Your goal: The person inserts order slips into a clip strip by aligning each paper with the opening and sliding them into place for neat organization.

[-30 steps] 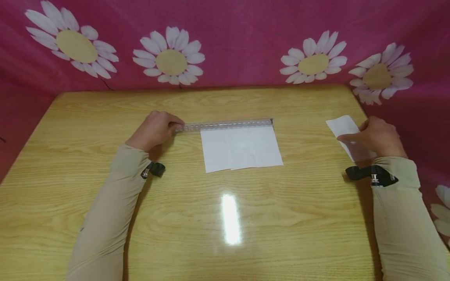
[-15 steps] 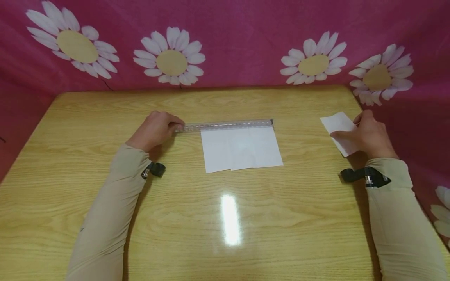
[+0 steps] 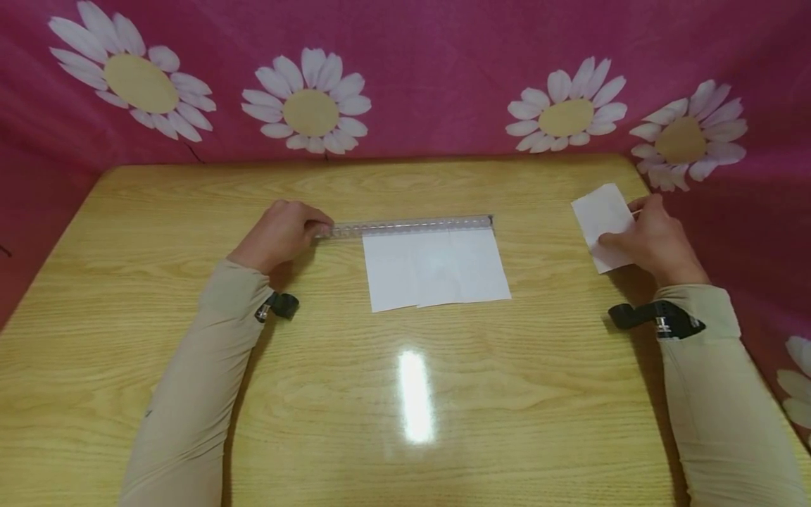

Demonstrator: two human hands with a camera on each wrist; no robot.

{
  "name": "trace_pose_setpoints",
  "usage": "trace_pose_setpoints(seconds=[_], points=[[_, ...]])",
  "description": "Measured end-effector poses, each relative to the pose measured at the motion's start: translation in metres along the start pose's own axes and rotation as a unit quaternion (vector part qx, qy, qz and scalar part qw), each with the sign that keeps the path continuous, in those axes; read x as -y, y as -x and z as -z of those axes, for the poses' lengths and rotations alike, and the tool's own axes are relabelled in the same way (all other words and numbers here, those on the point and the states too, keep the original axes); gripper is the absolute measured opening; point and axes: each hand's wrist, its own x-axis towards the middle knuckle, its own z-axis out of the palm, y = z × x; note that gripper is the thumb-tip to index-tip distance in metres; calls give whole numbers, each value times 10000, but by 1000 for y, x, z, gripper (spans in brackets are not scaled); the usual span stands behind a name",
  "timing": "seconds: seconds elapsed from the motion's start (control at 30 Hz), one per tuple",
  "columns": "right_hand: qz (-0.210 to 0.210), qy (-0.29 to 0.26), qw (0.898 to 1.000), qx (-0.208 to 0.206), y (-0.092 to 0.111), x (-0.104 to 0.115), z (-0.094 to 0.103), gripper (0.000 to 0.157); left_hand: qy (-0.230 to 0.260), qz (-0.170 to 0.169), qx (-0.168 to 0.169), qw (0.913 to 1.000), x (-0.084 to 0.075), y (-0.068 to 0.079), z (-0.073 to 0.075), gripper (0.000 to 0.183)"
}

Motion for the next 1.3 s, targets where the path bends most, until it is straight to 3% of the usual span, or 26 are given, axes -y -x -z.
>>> trace_pose_setpoints(seconds=[0.2, 0.3, 0.63, 0.87, 1.1, 1.3], points=[[787, 210, 9961, -345, 3, 7, -1, 60, -22, 10, -1, 10000, 0, -1, 0, 21], [951, 142, 9937, -583, 4, 11, -2, 56, -21, 14, -19, 10000, 0, 0, 0, 21], [988, -32, 9910, -907, 2, 17, -6, 59, 4, 27, -1, 10000, 1, 0, 0, 22], [789, -315, 9926, -871, 5, 23, -10, 66, 12, 27, 11, 10000, 1, 0, 0, 22], [1093, -546, 9873, -1012, 6, 28, -17, 54, -4, -1, -1, 10000, 1, 0, 0, 21], [1136, -807, 9872, -780, 7, 33, -23, 53, 6, 25, -16, 10000, 1, -1, 0, 21]])
